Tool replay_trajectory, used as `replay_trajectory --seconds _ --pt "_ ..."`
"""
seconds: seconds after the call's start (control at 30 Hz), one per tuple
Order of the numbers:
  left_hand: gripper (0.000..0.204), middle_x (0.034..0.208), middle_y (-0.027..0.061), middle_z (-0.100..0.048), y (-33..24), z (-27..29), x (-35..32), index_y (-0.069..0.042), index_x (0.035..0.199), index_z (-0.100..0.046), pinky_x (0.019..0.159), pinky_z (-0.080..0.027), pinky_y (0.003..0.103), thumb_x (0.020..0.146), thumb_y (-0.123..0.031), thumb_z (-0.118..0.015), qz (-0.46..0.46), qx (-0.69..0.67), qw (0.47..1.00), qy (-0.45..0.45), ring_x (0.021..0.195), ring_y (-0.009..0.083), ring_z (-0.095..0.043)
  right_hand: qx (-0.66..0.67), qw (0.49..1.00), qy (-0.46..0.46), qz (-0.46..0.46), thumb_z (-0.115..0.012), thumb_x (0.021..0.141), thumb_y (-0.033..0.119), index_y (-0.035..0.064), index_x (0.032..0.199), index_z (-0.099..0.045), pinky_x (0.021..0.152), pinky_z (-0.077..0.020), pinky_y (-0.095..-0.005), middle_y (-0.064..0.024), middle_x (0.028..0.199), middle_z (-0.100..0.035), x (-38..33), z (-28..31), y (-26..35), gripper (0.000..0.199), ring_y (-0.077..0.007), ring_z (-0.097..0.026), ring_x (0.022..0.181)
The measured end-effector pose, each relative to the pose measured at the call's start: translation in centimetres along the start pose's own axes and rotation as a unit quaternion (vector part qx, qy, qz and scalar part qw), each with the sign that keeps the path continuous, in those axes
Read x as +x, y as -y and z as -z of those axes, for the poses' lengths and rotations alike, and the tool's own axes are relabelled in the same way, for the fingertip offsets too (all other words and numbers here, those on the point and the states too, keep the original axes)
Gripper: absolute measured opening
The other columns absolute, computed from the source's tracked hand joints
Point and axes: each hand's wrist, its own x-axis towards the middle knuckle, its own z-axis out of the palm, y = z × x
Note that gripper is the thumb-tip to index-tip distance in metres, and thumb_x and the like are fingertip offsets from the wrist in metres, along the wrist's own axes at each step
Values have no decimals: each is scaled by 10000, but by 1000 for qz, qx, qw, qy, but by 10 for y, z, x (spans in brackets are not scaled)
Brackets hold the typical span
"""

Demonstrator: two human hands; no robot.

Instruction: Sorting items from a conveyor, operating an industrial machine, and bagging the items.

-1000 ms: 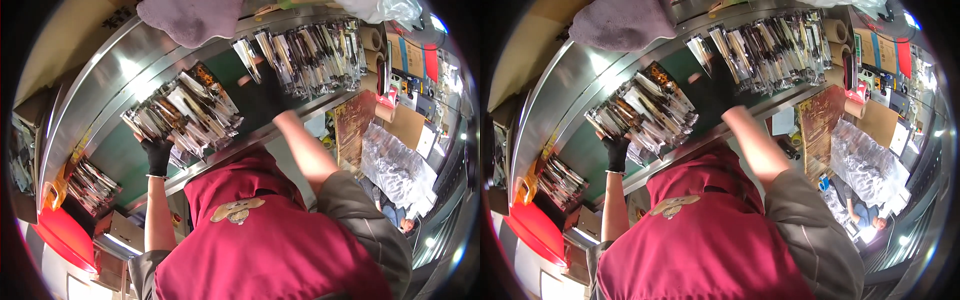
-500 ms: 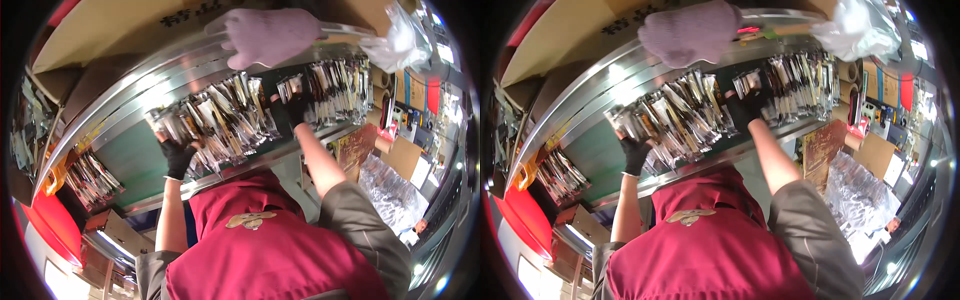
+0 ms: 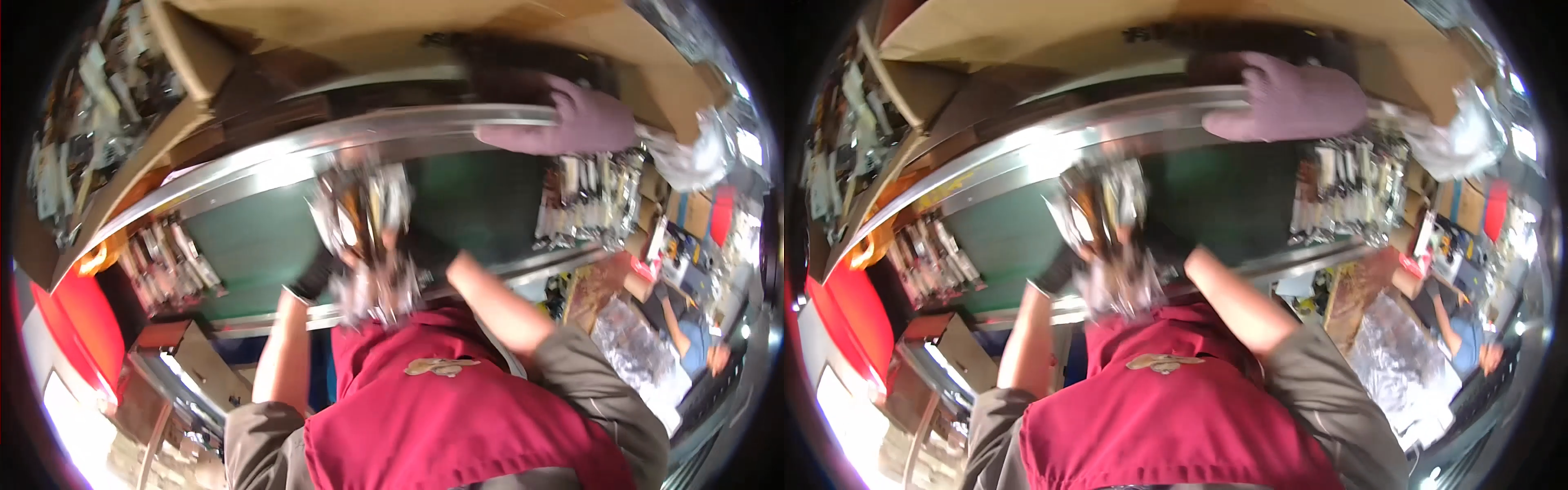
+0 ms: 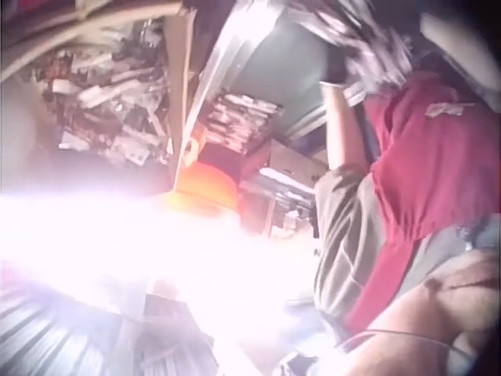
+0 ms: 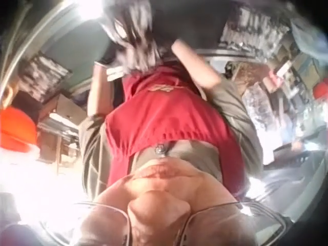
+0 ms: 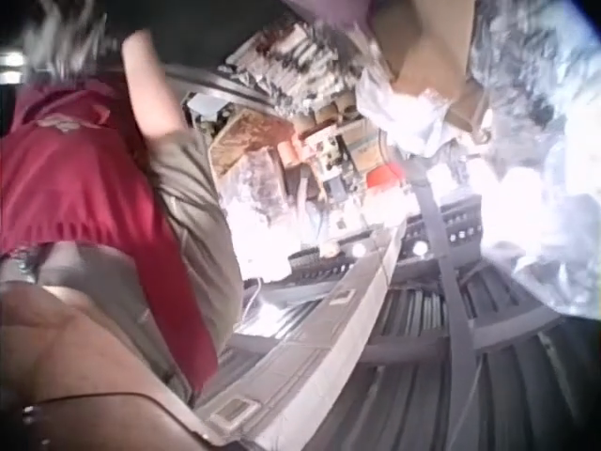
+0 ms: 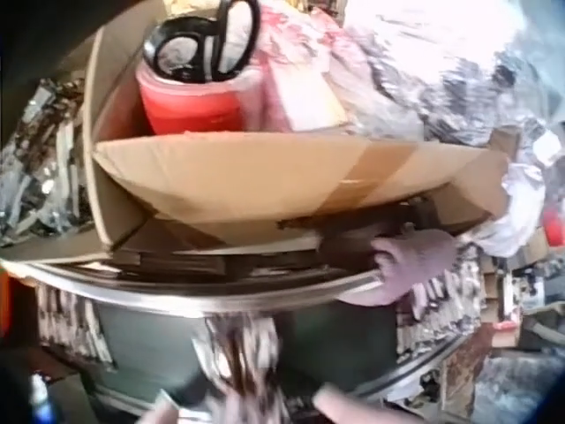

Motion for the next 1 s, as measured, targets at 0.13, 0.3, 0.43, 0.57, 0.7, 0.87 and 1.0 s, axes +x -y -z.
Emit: replay_trajectory --seconds 0.13,0.3,0.43,0.57,0.7,0.87,1.0 --pt "851 1215 51 -528 -150 47 59 -56 1338 -366 909 -447 330 724 -561 -670 -87 -373 914 133 1061 170 -534 -36 971 -136 192 -585 806 575 58 1241 -447 765 -421 -250 5 1042 -521 35 89 65 689 -84 -464 915" --pt "824 1203 35 -520 -145 18 56 -76 1332 -379 909 -420 314 728 -538 -695 -5 -257 964 66 1089 144 -496 -245 965 -87 -34 -650 755 492 -2 981 -632 737 -454 -325 -123 857 -643 16 67 76 543 -190 -577 771" --pt "667 1139 16 -529 -144 -9 35 -62 1267 -437 904 -399 298 761 -417 -687 -63 -373 923 65 1021 149 -503 -163 986 11 43 -610 779 515 7 1072 -613 804 -466 -322 -132 967 -661 50 29 52 586 -215 -615 866" --pt "655 1088 33 -556 -85 -42 -32 -66 1254 -453 902 -406 312 758 -432 -677 11 -396 918 6 1003 163 -523 74 974 193 -92 -703 768 410 35 1082 -581 838 -475 -293 -60 973 -643 15 -17 32 504 -142 -600 857" --pt "517 1031 46 -591 -66 -107 -149 -46 1172 -525 877 -446 316 775 -323 -706 -43 -556 830 -29 966 160 -548 -34 926 227 -299 -762 707 424 16 1201 -500 895 -452 -314 -94 1112 -585 -52 -53 -2 692 -187 -567 968" --pt "657 1217 106 -523 -8 -254 -282 -25 1291 -438 956 -395 318 757 -292 -713 -58 -579 798 -155 1114 188 -497 -89 869 414 -256 -690 774 231 27 1326 -376 1008 -374 -342 -99 1264 -493 -182 -112 -46 667 -214 -485 1142" --pt "736 1329 78 -433 -10 -276 -371 -42 1369 -341 1027 -315 306 822 -431 -644 -235 -569 701 -361 1214 178 -402 -243 820 487 -176 -685 768 245 25 1266 -443 903 -444 -326 -74 1160 -555 -228 -216 -61 596 -183 -538 1047"
